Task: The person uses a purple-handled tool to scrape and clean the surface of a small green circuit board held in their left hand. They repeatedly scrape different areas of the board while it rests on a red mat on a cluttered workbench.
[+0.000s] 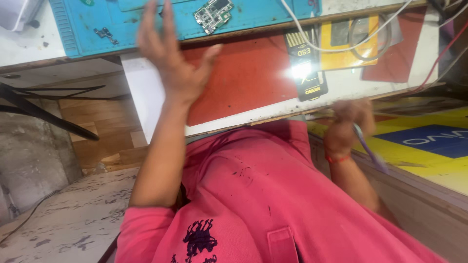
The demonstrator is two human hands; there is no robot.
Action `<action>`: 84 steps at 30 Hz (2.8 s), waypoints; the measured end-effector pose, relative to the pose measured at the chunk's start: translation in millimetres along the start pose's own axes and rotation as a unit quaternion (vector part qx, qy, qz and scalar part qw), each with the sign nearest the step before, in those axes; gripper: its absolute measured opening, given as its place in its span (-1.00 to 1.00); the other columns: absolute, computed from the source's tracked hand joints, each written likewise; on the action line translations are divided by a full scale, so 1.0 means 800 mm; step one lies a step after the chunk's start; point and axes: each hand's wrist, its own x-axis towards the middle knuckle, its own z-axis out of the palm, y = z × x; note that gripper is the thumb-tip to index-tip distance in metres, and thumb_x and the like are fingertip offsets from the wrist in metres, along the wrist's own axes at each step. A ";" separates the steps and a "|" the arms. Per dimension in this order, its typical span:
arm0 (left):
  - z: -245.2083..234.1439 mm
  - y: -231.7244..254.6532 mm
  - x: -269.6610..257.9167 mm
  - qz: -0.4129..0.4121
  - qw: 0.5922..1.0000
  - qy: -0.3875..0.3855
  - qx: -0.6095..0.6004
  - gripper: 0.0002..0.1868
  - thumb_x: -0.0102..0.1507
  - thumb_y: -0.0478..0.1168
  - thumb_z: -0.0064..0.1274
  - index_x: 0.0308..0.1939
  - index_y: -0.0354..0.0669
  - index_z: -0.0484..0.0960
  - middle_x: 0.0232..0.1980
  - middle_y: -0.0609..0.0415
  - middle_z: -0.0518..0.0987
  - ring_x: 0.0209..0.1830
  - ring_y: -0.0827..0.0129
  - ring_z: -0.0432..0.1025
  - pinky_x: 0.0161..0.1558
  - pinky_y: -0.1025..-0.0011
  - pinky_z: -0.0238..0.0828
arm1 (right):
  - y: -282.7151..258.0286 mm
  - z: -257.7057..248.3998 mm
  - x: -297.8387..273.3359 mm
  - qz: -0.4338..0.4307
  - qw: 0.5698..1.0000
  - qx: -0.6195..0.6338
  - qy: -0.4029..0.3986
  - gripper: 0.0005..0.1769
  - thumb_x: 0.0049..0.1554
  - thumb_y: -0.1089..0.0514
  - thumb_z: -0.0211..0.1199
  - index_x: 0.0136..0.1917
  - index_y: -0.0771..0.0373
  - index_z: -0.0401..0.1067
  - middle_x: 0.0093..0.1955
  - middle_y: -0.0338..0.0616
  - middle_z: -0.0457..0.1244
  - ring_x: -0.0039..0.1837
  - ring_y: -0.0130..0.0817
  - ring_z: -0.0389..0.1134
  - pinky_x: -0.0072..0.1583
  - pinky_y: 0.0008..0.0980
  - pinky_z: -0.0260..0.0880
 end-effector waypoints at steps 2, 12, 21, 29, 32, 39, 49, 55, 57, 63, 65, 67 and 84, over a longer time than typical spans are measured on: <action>-0.038 -0.011 -0.024 -0.024 0.999 0.016 0.013 -0.13 0.36 0.33 0.27 0.59 0.10 0.27 0.63 0.00 0.09 0.62 0.12 -0.05 0.57 0.04 -0.15 | 0.009 -0.023 -0.007 0.030 0.989 0.082 0.117 -0.85 0.37 0.13 0.09 0.03 0.27 0.29 -0.39 -0.30 0.07 -0.41 -0.60 0.01 -0.31 -0.55 -0.01; -0.127 -0.030 -0.167 -0.541 0.709 -0.071 -0.446 -0.41 0.27 -0.06 0.25 0.22 -0.41 0.49 0.00 -0.09 0.61 -0.18 0.22 0.51 -0.26 0.16 0.44 | 0.030 -0.048 0.024 0.397 0.815 0.421 -0.002 -0.34 0.39 -0.25 0.04 0.54 0.23 0.17 0.35 -0.03 0.19 0.31 -0.12 0.31 0.28 0.04 0.43; -0.181 -0.012 -0.236 -0.481 0.743 -0.156 -0.439 -0.54 0.33 -0.20 0.20 0.22 -0.42 0.51 0.06 -0.03 0.63 -0.03 0.41 0.56 0.01 0.40 0.54 | 0.020 -0.101 -0.064 0.335 0.892 0.301 0.028 -0.31 0.40 -0.22 -0.01 0.56 0.31 0.11 0.49 0.00 0.16 0.50 -0.05 0.25 0.50 0.11 0.34; -0.196 -0.011 -0.268 -0.521 0.695 -0.154 -0.471 -0.54 0.30 -0.25 0.22 0.21 -0.41 0.51 0.04 -0.02 0.63 -0.06 0.40 0.53 0.00 0.40 0.50 | -0.001 -0.112 -0.073 0.360 0.882 0.298 0.059 -0.37 0.42 -0.20 -0.01 0.52 0.29 0.17 0.42 -0.08 0.22 0.41 -0.16 0.31 0.40 -0.03 0.41; -0.192 -0.005 -0.267 -0.514 0.708 -0.140 -0.464 -0.52 0.28 -0.24 0.23 0.23 -0.40 0.50 0.08 0.01 0.63 0.01 0.44 0.52 0.08 0.44 0.48 | -0.005 -0.105 -0.067 0.357 0.885 0.297 0.041 -0.38 0.42 -0.20 -0.02 0.51 0.29 0.18 0.41 -0.08 0.24 0.42 -0.17 0.32 0.43 -0.06 0.39; -0.176 -0.005 -0.236 -0.512 0.724 -0.127 -0.445 -0.49 0.27 -0.17 0.23 0.21 -0.42 0.50 0.07 0.00 0.64 0.01 0.42 0.53 0.08 0.43 0.48 | 0.011 -0.093 -0.036 0.349 0.886 0.304 0.021 -0.36 0.45 -0.20 -0.03 0.54 0.33 0.16 0.44 -0.03 0.21 0.45 -0.13 0.30 0.48 0.00 0.37; -0.144 -0.027 -0.183 -0.500 0.759 -0.145 -0.390 -0.45 0.29 -0.05 0.24 0.19 -0.40 0.54 0.08 -0.04 0.64 0.02 0.39 0.53 0.10 0.39 0.47 | 0.062 -0.079 0.004 0.358 0.879 0.316 -0.010 -0.26 0.43 -0.23 0.01 0.55 0.42 0.09 0.49 0.10 0.14 0.48 0.02 0.28 0.44 0.19 0.42; -0.184 -0.042 -0.158 -0.395 0.913 -0.102 -0.017 -0.51 0.35 0.05 0.25 0.10 -0.30 0.53 -0.01 0.04 0.53 -0.02 0.31 0.44 -0.02 0.38 0.41 | 0.084 -0.112 -0.075 0.204 0.967 -0.150 -0.038 -0.28 0.42 -0.13 0.06 0.60 0.35 -0.07 0.27 -0.10 0.06 0.09 -0.31 0.15 -0.04 -0.31 0.27; -0.191 -0.042 -0.148 -0.366 0.929 0.009 -0.057 -0.57 0.42 0.02 0.26 0.08 -0.25 0.51 -0.03 0.11 0.50 -0.04 0.36 0.42 -0.01 0.41 0.41 | 0.074 -0.106 -0.101 0.151 0.986 -0.066 -0.041 -0.59 0.50 -0.05 0.04 0.35 0.29 0.06 0.01 -0.20 0.03 -0.08 -0.42 0.07 -0.08 -0.46 0.14; -0.137 0.002 -0.095 -0.200 0.973 0.009 -0.116 -0.75 0.36 -0.18 0.35 -0.12 -0.19 0.58 -0.06 0.08 0.55 -0.07 0.32 0.45 -0.07 0.41 0.44 | 0.009 -0.038 -0.066 0.153 0.963 0.098 -0.199 -0.54 0.28 0.18 0.20 0.31 0.15 0.01 0.03 -0.24 0.06 -0.12 -0.47 0.07 -0.17 -0.50 0.06; -0.104 0.022 -0.062 -0.069 0.996 0.003 -0.050 -0.66 0.26 -0.16 0.45 -0.13 -0.22 0.59 -0.07 0.00 0.52 0.01 0.10 0.40 0.07 0.19 0.35 | -0.012 -0.005 -0.022 0.203 0.949 0.132 -0.200 -0.57 0.26 0.27 0.19 0.24 0.11 0.01 0.06 -0.26 0.10 -0.11 -0.47 0.10 -0.20 -0.49 0.07; -0.078 0.038 -0.024 -0.023 0.997 -0.003 -0.079 -0.64 0.28 -0.11 0.45 0.00 -0.20 0.66 0.05 -0.01 0.52 0.09 0.08 0.36 0.11 0.20 0.35 | -0.030 0.031 0.014 0.180 0.948 0.102 -0.240 -0.71 0.32 0.33 0.14 0.17 0.15 0.09 0.01 -0.21 0.11 -0.11 -0.42 0.10 -0.17 -0.43 0.10; -0.001 0.022 0.056 0.061 0.998 0.002 0.010 -0.42 0.28 0.28 0.31 0.16 -0.02 0.71 0.07 0.25 0.59 0.09 0.31 0.42 0.09 0.23 0.27 | -0.082 0.143 0.123 -0.112 0.910 -0.148 -0.370 -0.48 0.27 0.46 0.13 0.48 0.31 0.34 0.11 0.12 0.31 0.05 0.01 0.36 0.11 -0.16 0.38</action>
